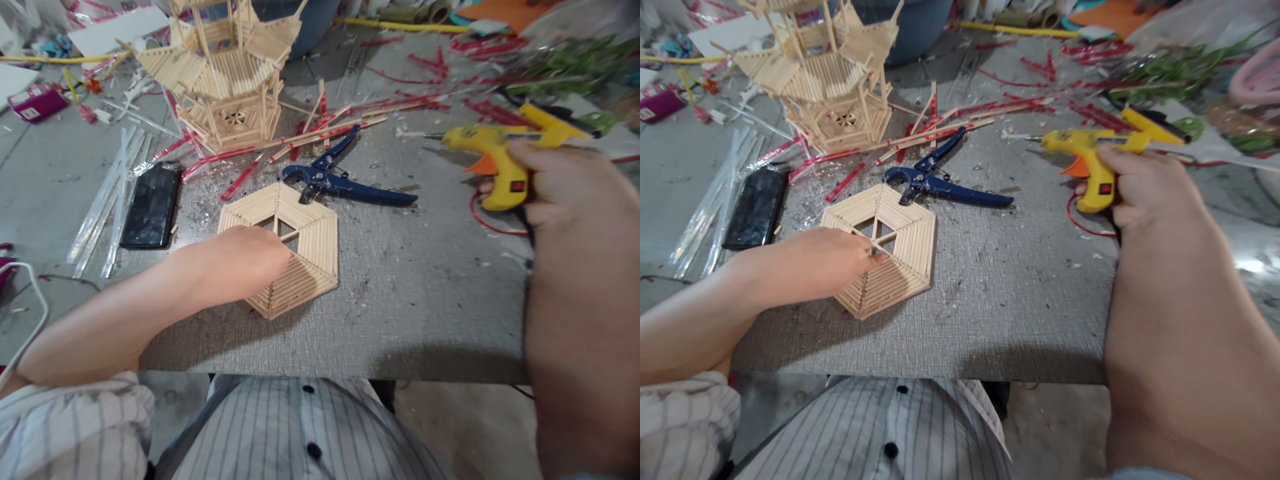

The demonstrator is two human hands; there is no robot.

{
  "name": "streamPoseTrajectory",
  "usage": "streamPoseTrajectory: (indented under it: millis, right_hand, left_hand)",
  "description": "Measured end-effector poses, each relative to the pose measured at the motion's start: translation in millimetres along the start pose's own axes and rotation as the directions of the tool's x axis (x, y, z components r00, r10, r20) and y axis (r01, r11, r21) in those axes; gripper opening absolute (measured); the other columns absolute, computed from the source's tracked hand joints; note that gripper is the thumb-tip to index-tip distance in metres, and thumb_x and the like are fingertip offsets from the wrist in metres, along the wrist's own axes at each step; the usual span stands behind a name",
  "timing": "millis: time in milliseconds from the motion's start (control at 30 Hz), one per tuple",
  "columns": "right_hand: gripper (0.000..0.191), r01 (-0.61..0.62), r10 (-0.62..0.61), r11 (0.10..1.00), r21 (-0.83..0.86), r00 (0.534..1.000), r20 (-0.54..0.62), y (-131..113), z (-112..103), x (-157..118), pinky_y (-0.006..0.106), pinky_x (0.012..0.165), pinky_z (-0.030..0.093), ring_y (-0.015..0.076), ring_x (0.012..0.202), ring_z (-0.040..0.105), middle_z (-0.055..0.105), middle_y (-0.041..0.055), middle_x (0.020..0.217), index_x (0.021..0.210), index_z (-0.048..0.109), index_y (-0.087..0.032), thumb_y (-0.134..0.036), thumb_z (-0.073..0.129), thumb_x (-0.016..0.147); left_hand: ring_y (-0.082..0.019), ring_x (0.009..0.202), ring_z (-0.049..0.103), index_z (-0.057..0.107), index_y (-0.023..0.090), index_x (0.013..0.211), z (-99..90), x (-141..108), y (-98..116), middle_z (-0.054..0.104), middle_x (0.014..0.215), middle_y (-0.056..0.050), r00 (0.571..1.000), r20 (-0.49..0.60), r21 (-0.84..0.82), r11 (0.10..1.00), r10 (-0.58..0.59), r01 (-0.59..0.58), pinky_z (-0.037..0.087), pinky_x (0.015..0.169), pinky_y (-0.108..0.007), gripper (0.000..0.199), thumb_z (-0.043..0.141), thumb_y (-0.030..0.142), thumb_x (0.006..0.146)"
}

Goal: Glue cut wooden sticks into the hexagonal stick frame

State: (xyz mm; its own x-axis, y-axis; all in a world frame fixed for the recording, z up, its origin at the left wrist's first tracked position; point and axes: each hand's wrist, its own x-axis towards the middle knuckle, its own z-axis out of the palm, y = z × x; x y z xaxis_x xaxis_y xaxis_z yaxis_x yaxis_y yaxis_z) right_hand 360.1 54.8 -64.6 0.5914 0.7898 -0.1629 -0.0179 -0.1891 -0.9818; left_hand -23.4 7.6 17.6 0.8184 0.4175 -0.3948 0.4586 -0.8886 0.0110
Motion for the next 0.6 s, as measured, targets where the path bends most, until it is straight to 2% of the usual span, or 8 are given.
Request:
streamPoseTrajectory:
  millis: [100, 167, 267, 367, 433, 600]
  right_hand:
    - [0.013, -0.025, 0.025, 1.0, 0.016, 0.999, -0.031, -0.9, 0.7, -1.2, 0.021, 0.03, 0.047, 0.0091, 0.04, 0.055, 0.061, 0.0012, 0.074, 0.08, 0.059, -0.017, -0.005, 0.052, 0.08]
    - [0.013, -0.041, 0.042, 0.999, 0.022, 0.998, -0.045, -3.2, 3.2, -4.7, 0.021, 0.029, 0.046, 0.0092, 0.039, 0.054, 0.061, 0.0014, 0.074, 0.078, 0.058, -0.016, -0.005, 0.051, 0.08]
    - [0.014, -0.053, 0.056, 0.998, 0.043, 0.997, -0.048, -6.8, 7.0, -10.7, 0.021, 0.028, 0.046, 0.0099, 0.039, 0.055, 0.061, 0.0013, 0.075, 0.08, 0.057, -0.016, -0.003, 0.05, 0.08]
    - [0.013, -0.056, 0.058, 0.998, 0.038, 0.997, -0.045, -9.2, 8.6, -13.9, 0.021, 0.028, 0.046, 0.0097, 0.038, 0.054, 0.06, -0.0003, 0.072, 0.079, 0.056, -0.016, -0.004, 0.05, 0.081]
    - [0.013, -0.067, 0.068, 0.998, 0.017, 0.996, -0.049, -10.1, 8.2, -14.1, 0.021, 0.028, 0.046, 0.0091, 0.037, 0.052, 0.059, -0.0009, 0.068, 0.076, 0.055, -0.016, -0.006, 0.05, 0.082]
    - [0.014, -0.069, 0.069, 0.998, -0.006, 0.997, -0.046, -10.2, 6.6, -11.2, 0.021, 0.028, 0.046, 0.0091, 0.038, 0.053, 0.059, -0.0005, 0.072, 0.077, 0.056, -0.016, -0.005, 0.05, 0.081]
  left_hand:
    - [-0.017, 0.064, 0.06, 0.066, 0.013, 0.084, -0.9, 1.6, 0.2, 0.067, 0.076, -0.008, 1.0, 0.009, -0.005, 1.0, -0.016, 0.017, 0.032, 0.053, -0.028, 0.029, 0.038, 0.006, 0.08]
    - [-0.017, 0.064, 0.06, 0.067, 0.014, 0.085, -3.9, 3.0, -2.7, 0.068, 0.076, -0.008, 0.998, 0.056, -0.028, 0.999, -0.035, 0.037, 0.034, 0.054, -0.027, 0.03, 0.039, 0.006, 0.079]
    - [-0.015, 0.07, 0.061, 0.069, 0.017, 0.094, -10.9, 6.1, -12.1, 0.07, 0.083, -0.006, 0.993, 0.099, -0.139, 0.987, -0.064, 0.077, 0.038, 0.06, -0.025, 0.033, 0.043, 0.006, 0.076]
    - [-0.013, 0.076, 0.06, 0.068, 0.019, 0.1, -17.1, 10.6, -21.6, 0.069, 0.087, -0.003, 0.988, 0.015, -0.262, 0.953, -0.153, 0.152, 0.039, 0.066, -0.023, 0.034, 0.045, 0.009, 0.077]
    - [-0.012, 0.074, 0.059, 0.067, 0.018, 0.097, -18.6, 14.5, -24.7, 0.068, 0.084, -0.002, 0.979, -0.028, -0.359, 0.916, -0.202, 0.178, 0.039, 0.067, -0.022, 0.027, 0.05, 0.013, 0.077]
    - [-0.009, 0.068, 0.053, 0.061, 0.015, 0.082, -10.9, 24.4, -24.1, 0.062, 0.077, 0.001, 0.964, -0.088, -0.562, 0.811, -0.251, 0.16, 0.037, 0.063, -0.021, 0.012, 0.058, 0.018, 0.071]
